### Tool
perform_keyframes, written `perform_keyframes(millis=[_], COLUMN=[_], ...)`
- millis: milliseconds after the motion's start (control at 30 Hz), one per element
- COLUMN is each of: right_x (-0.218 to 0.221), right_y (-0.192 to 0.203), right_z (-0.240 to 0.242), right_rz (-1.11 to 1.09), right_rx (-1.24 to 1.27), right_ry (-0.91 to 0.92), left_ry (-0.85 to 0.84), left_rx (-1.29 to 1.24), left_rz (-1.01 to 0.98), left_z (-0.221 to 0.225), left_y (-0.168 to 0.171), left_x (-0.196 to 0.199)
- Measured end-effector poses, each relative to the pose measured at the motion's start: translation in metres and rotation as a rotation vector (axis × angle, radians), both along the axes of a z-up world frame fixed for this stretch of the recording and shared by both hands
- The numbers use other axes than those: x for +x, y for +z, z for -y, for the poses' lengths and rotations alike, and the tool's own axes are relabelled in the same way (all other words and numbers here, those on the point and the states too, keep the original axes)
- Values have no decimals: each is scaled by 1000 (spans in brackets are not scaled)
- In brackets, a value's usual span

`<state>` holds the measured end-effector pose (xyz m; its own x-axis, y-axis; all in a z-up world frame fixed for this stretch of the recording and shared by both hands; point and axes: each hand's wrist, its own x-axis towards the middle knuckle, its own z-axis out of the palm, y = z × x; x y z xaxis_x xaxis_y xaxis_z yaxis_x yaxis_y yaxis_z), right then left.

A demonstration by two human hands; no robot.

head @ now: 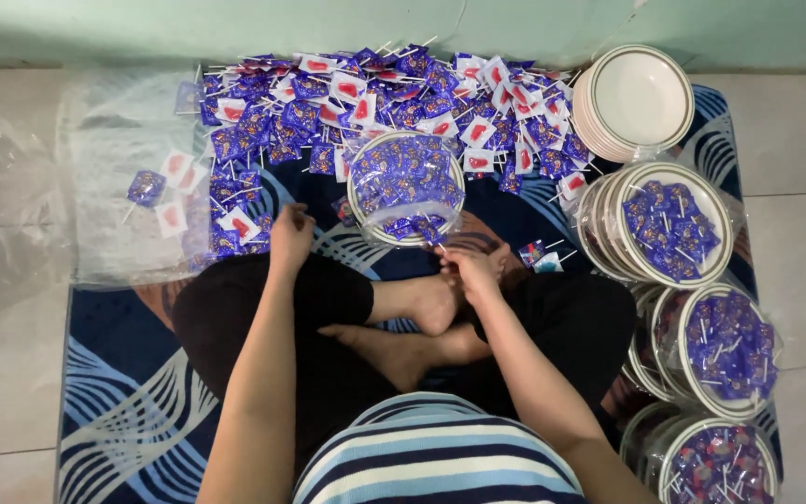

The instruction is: The person packs small blue-and-white pouches into clear plastic bags by hand, placing one stack of pouches into each bag and then placing the filled bags onto a stack of plates on the floor.

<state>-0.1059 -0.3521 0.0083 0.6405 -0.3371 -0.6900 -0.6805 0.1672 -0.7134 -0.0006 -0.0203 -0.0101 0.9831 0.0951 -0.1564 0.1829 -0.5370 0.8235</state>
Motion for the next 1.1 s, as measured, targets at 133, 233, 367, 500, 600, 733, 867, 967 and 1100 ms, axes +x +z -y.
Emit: perform_keyframes(millis=[133, 233, 367, 500, 600, 733, 867, 967, 1100], right_x=[-1, -9, -17, 2, 29, 50, 64, 71, 67], right_y=[-47, -50, -20, -40, -44, -47, -46, -60, -40], right_z=[-3, -23, -46, -42, -40, -48, -51, -42, -36], right_rz=[-49, -58, -7, 65, 139, 172, 161, 158, 173], right_rx=[304, 386, 386, 343, 312, 288, 5, -234, -409], right_ry=[15, 29, -3, -68, -73, -98, 4, 107, 270], left_ry=[-97, -77, -63, -58, -62, -53, -57, -65, -75], left_rx=[80, 80, 72, 87, 86, 86, 63, 66, 94], left_rz=[-22, -28, -53, -77, -70, -61, -55, -66, -74], left_z=[-3, -3, -3, -3, -2, -3, -3, -2, -3], left_y=[-11, -2, -3, -4, -5, -11, -7, -7, -8], left_x=[-4, -5, -3, -3, -2, -2, -2, -2, 0])
